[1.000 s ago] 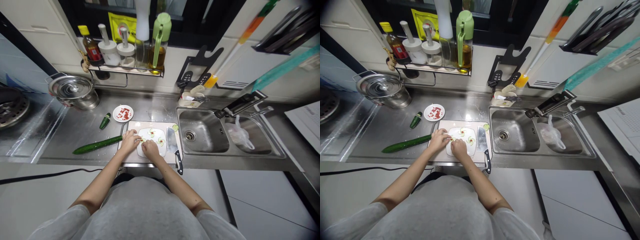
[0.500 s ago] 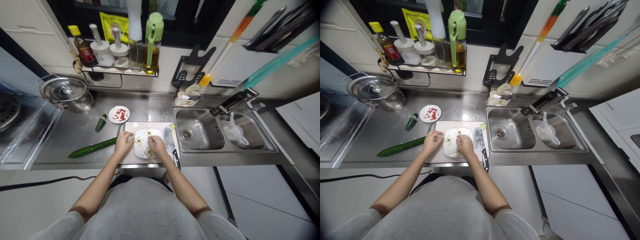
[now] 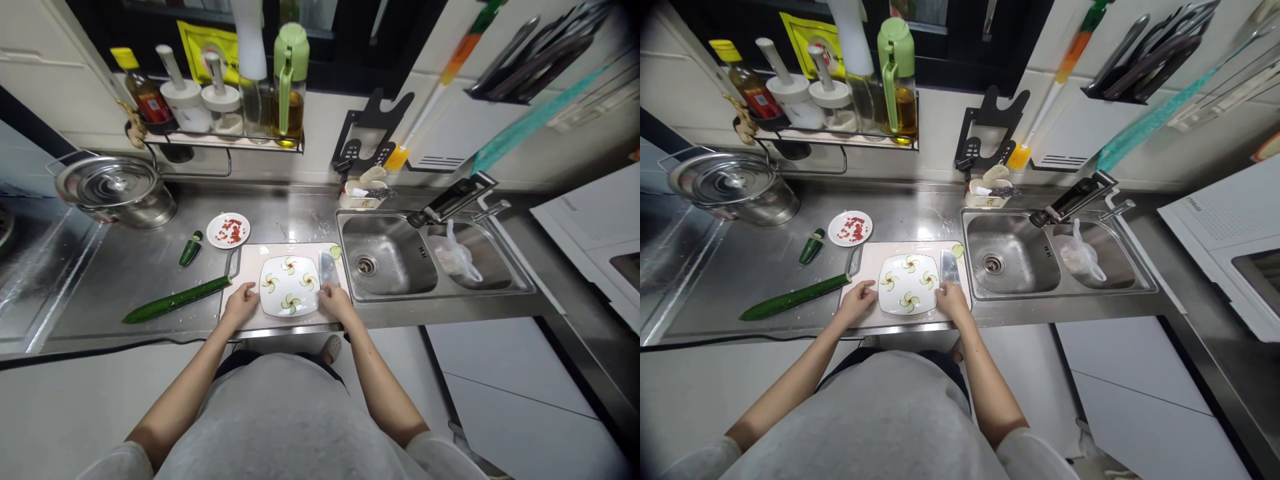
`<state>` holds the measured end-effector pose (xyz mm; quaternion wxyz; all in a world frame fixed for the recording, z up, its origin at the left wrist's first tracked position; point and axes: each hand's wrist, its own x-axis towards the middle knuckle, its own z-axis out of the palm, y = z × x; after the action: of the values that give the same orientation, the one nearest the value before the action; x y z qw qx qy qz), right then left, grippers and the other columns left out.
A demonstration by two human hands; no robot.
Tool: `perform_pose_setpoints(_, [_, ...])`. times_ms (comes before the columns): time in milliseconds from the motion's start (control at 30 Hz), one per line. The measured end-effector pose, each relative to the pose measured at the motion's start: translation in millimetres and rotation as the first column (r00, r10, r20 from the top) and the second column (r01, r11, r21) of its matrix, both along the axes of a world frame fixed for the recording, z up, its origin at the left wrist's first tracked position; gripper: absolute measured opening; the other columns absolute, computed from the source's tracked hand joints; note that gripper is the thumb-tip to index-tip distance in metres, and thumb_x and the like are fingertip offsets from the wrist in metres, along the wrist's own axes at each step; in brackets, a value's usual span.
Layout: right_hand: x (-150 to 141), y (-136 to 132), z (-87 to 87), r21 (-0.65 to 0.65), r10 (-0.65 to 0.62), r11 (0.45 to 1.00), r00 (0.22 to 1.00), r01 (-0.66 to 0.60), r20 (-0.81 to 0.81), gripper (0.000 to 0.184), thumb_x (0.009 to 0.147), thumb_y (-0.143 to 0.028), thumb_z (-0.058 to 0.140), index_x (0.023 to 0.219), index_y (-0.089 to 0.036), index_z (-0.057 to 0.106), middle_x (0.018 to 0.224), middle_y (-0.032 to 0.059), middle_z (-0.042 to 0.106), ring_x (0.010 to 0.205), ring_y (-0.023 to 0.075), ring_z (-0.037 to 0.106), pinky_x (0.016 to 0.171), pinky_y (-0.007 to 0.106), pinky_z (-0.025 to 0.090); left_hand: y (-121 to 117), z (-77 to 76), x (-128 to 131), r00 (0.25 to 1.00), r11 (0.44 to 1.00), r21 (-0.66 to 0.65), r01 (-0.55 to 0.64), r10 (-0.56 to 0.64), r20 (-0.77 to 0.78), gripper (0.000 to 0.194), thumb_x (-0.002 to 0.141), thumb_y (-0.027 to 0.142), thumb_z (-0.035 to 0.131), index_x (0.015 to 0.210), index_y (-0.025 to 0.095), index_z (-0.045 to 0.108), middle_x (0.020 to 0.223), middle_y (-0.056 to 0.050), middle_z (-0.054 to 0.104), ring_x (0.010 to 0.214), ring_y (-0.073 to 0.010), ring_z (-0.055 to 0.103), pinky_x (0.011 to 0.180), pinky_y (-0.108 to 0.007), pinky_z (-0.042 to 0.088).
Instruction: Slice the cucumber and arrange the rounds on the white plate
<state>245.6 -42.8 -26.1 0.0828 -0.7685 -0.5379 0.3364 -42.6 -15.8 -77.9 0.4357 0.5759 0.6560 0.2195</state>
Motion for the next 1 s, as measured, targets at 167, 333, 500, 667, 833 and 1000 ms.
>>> perform_pose_setpoints(167, [-13,3,-5.7,-0.077,0.042,0.996,0.995,-0.035,0.091,0.034,0.084,-0.027,0.049,0.112,-0.014,0.063,0.099,0.0108,0.069,0.091,0.0226,0.061,0.075,0.028,0.039,2,-0.6,9,1.000,0.999,-0.049,-0.001,0.003,0.030,0.047,0.070,0.030,0.055,0.114,0.014,0.061,0.070,0.001,0.064,0.067,-0.0169,0.060,0.069,-0.028,0.043])
perform_pose_setpoints(333, [-17,6,-10.3,-0.071,0.000,0.997,0.993,0.009,0.121,0.029,0.082,-0.020,0.049,0.108,-0.014,0.060,0.095,0.0114,0.067,0.088,0.0232,0.060,0.070,0.028,0.038,1,-2.7,16,0.999,0.999,-0.041,-0.022,0.024,0.049,0.041,0.066,0.020,0.055,0.107,0.018,0.062,0.063,0.005,0.059,0.061,-0.0141,0.056,0.064,-0.025,0.041])
perform_pose_setpoints(500, [-17,1,-12.3,0.003,-0.069,0.998,0.997,0.069,0.019,0.018,0.076,-0.016,0.050,0.093,-0.017,0.057,0.075,0.0033,0.062,0.071,0.0181,0.055,0.063,0.025,0.035,1,1.5,15,0.988,0.997,-0.061,-0.051,0.059,0.142,0.036,0.064,0.018,0.057,0.100,0.019,0.060,0.059,0.007,0.055,0.057,-0.0120,0.053,0.060,-0.023,0.040])
perform_pose_setpoints(667, [-9,-11,-9.4,0.128,-0.143,0.977,0.968,0.171,-0.204,0.010,0.070,-0.019,0.050,0.081,-0.021,0.049,0.060,-0.0055,0.050,0.059,0.0139,0.048,0.060,0.024,0.034,-6,26.5,13,0.904,0.989,-0.138,-0.043,0.098,0.416,0.042,0.061,0.025,0.063,0.100,0.019,0.052,0.061,0.008,0.054,0.051,-0.0091,0.050,0.053,-0.021,0.038])
perform_pose_setpoints(833, [-6,-26,-2.4,0.171,-0.206,0.936,0.872,0.307,-0.443,0.015,0.067,-0.027,0.052,0.081,-0.022,0.050,0.054,-0.0086,0.044,0.053,0.0128,0.045,0.055,0.023,0.035,-22,64.3,14,0.817,0.956,-0.289,0.049,0.129,0.562,0.061,0.062,0.029,0.070,0.115,0.024,0.040,0.070,0.008,0.061,0.060,-0.0110,0.060,0.059,-0.022,0.046])
perform_pose_setpoints(1000, [-9,-41,10.6,0.106,-0.269,0.908,0.757,0.406,-0.596,0.019,0.067,-0.033,0.054,0.083,-0.023,0.049,0.050,-0.0106,0.037,0.047,0.0111,0.040,0.049,0.022,0.035,-35,83.6,14,0.761,0.947,-0.306,0.095,0.128,0.635,0.066,0.066,0.032,0.071,0.120,0.025,0.035,0.072,0.005,0.066,0.057,-0.0115,0.061,0.054,-0.020,0.045])
